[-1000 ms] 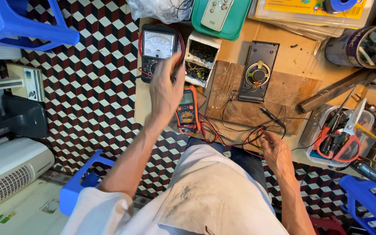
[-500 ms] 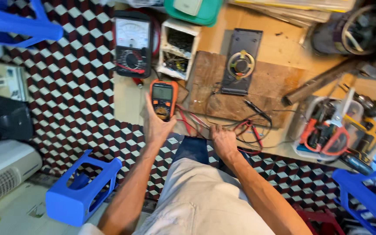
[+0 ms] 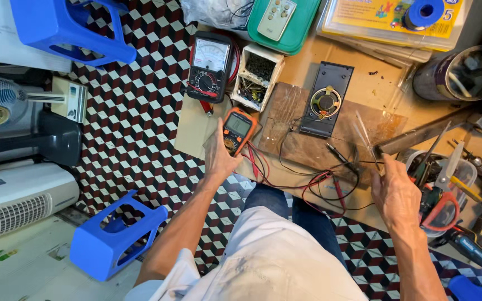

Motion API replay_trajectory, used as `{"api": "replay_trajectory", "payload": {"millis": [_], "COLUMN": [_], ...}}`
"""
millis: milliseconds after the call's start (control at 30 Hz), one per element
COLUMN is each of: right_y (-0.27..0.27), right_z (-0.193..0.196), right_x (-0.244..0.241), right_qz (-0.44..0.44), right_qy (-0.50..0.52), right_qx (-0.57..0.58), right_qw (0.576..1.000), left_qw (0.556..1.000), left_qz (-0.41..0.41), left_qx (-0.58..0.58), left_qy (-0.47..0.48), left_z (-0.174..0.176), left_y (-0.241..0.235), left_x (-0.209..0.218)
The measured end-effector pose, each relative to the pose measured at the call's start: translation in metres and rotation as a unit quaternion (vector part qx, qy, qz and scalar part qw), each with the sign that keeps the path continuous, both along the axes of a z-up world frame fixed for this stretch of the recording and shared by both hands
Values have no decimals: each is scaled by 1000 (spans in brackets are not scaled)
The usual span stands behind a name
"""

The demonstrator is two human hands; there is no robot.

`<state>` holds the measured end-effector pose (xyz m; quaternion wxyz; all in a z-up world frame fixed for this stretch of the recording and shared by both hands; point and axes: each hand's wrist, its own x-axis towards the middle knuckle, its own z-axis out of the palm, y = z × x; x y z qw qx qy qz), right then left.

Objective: The person repairs a small electronic device, likely a speaker, on a cluttered workbench. They use pliers to adjust internal components, a multimeter to test electrical continuity, and a soldering iron to make connections. The person also handles a plastic bag and various small parts during the process.

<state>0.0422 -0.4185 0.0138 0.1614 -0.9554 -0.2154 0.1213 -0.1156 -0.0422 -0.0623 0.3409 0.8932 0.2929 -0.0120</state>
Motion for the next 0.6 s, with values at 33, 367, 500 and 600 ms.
{"api": "replay_trajectory", "payload": {"millis": [33,367,500,600], "right_y": [-5,-5,1,-31], "right_z": [4,6,7,18], "right_x": [-2,-60,-67,-74], "right_qz": [-14,-66,-125,-88], "right_qy": [-5,85,111,3], "right_qx": [-12,66,89,119], "right_qw": [1000,992,982,989], "left_qw": [1000,995,996,995], "left_qz": [-13,-67,75,65], "left_qx": [0,-17,-11,-16], "left_qy": [19,-74,-37,-75], "left_z": [2,11,9,10], "left_y": [-9,-41,-27,-24], "left_x": [-4,-29,-12,-1]}}
